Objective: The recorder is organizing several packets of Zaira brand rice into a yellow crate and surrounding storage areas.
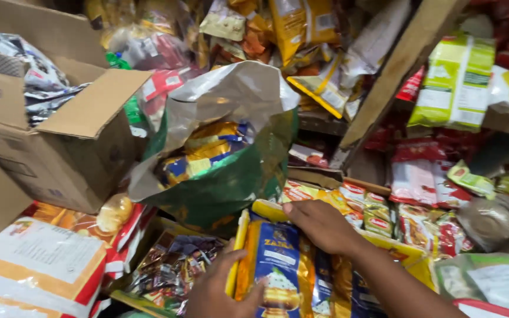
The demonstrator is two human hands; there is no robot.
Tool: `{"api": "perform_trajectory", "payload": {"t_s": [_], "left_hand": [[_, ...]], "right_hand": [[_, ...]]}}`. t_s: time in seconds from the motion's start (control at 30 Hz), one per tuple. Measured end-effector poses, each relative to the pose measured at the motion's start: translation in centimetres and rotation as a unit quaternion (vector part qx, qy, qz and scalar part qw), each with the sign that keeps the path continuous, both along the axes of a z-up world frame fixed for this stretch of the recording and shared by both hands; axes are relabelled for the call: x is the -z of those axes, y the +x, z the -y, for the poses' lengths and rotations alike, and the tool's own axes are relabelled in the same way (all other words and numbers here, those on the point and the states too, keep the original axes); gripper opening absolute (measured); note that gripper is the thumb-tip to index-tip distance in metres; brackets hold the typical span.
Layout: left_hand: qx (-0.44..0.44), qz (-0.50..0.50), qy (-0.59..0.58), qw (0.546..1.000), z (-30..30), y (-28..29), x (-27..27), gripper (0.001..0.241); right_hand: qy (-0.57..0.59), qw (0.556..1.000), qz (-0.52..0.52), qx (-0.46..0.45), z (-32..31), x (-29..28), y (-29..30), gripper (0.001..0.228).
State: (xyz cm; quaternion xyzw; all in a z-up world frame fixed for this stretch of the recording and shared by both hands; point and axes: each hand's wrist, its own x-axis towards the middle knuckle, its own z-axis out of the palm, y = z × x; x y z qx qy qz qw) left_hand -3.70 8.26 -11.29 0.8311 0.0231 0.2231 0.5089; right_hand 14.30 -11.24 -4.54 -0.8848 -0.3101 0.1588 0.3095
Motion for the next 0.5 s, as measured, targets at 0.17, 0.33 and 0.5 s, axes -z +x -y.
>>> {"api": "perform_trajectory", "payload": {"t_s": [0.17, 0.33, 0.5], "left_hand": [[-0.128, 0.187, 0.029, 0.974, -3.1, 1.1, -13.9, 0.016], [-0.026, 0.032, 0.273, 0.961, -11.6, 15.4, -17.3, 0.021], [0.079, -0.15, 0.087, 0.982, -18.4, 26.8, -1.0, 0.039]], "right_hand": [[-0.031, 0.999, -0.007, -0.019, -0.4, -0.9, -0.3, 0.064], [-0.031, 0.998, 0.038, -0.044, -0.1, -0.1, -0.2, 0.066], [0.001, 0.998, 0.042, -0.055, 0.2, 0.1, -0.2, 0.07]]}}
